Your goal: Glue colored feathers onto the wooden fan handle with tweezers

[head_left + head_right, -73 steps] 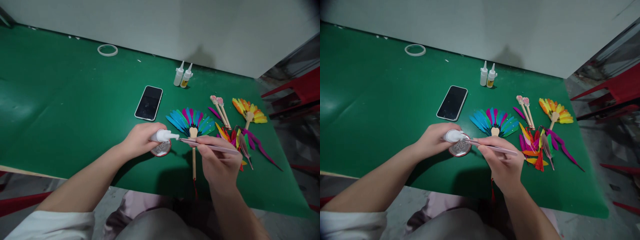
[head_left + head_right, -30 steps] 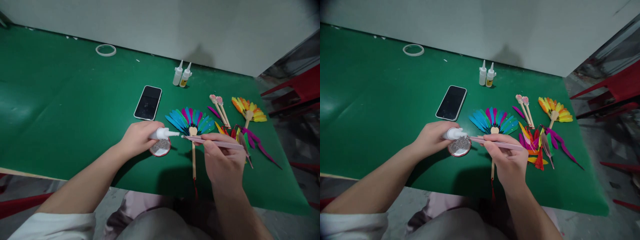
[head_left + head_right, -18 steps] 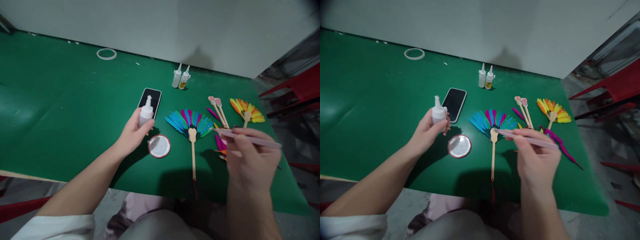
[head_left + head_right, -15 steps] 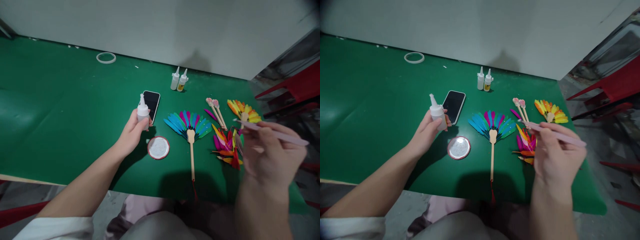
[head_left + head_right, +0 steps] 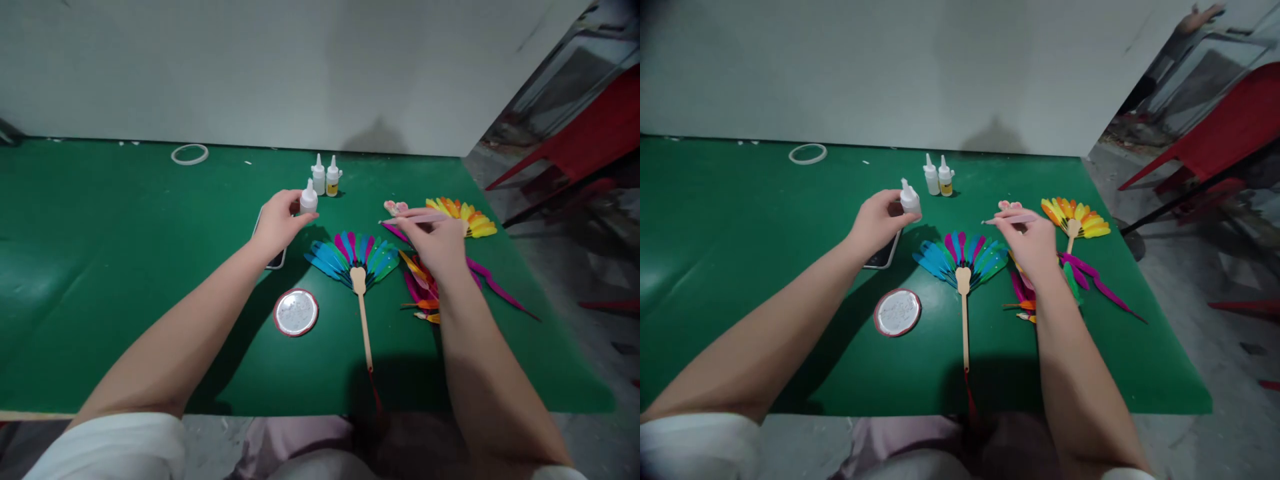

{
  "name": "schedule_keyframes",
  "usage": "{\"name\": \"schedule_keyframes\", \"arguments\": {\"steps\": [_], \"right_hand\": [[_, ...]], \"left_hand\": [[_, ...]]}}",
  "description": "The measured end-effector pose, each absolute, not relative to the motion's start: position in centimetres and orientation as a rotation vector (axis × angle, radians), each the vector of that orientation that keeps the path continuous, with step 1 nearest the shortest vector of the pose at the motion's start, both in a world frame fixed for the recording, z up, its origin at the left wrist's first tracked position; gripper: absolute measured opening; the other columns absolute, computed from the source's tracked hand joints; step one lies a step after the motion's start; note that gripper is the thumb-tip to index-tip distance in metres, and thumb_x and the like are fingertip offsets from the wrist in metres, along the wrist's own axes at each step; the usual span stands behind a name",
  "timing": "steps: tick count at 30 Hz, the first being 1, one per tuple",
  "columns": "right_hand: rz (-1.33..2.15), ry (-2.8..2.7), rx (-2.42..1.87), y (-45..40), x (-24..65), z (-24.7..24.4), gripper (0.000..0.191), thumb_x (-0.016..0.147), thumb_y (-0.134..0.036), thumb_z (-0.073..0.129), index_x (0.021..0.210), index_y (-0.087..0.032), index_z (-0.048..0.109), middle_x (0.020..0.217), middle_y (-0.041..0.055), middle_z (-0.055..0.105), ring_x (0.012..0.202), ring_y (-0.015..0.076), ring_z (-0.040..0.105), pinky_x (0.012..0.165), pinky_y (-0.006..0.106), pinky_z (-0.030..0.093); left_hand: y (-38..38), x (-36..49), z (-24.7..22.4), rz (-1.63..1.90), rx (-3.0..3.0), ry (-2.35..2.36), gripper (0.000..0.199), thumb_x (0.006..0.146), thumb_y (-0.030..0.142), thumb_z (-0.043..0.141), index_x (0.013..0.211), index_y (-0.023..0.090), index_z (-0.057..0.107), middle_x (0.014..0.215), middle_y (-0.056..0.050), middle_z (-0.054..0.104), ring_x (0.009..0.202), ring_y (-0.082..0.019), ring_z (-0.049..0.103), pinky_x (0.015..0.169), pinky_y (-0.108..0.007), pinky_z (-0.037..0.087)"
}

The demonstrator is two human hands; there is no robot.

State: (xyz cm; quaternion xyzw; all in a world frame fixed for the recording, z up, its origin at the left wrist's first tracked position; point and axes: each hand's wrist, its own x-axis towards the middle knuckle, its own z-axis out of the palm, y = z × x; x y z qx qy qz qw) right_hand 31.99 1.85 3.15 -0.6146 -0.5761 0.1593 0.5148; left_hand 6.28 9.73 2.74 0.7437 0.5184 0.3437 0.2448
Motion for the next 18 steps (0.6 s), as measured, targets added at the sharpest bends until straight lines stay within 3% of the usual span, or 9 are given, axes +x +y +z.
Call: {"name": "schedule_keyframes", "arguments": {"steps": [4,12,15,18], "right_hand": [[0.408,-1.648,-1.608,1.9,31.6,0.9,0.016,0.079,-0.030,0.061,0.072,-0.021,0.073,0.087,0.0031,0.074,0.081,0.0205,0.068,0.073,0.034,0.052],[0.448,-1.772,-1.629,2.1,31.6,0.3,0.018,0.080,-0.028,0.058,0.072,-0.023,0.073,0.087,0.0007,0.074,0.085,0.0196,0.068,0.077,0.034,0.050],[0.468,-1.780,-1.634,2.2,31.4,0.2,0.019,0.081,-0.029,0.058,0.071,-0.023,0.073,0.087,0.0007,0.074,0.081,0.0190,0.068,0.076,0.034,0.050],[0.497,-1.776,-1.631,2.3,31.3,0.1,0.020,0.081,-0.029,0.057,0.071,-0.023,0.072,0.087,0.0002,0.074,0.078,0.0180,0.067,0.074,0.033,0.049]], "left_hand": [[12.1,7.3,0.7,0.747,2.118,1.494,0.034,0.070,0.030,0.066,0.100,0.014,0.063,0.097,-0.008,0.067,0.086,-0.020,0.060,0.078,-0.033,0.046],[12.1,7.2,0.3,0.664,2.214,1.661,0.037,0.071,0.038,0.067,0.101,0.018,0.064,0.095,-0.009,0.068,0.086,-0.024,0.059,0.076,-0.037,0.046],[12.2,7.3,0.0,0.662,2.189,1.694,0.058,0.070,0.038,0.069,0.123,0.018,0.055,0.100,-0.011,0.068,0.090,-0.026,0.060,0.078,-0.039,0.045],[11.8,6.9,0.0,0.695,2.198,1.667,0.089,0.065,0.040,0.073,0.141,0.018,0.032,0.111,-0.013,0.065,0.097,-0.028,0.058,0.082,-0.040,0.045]]}}
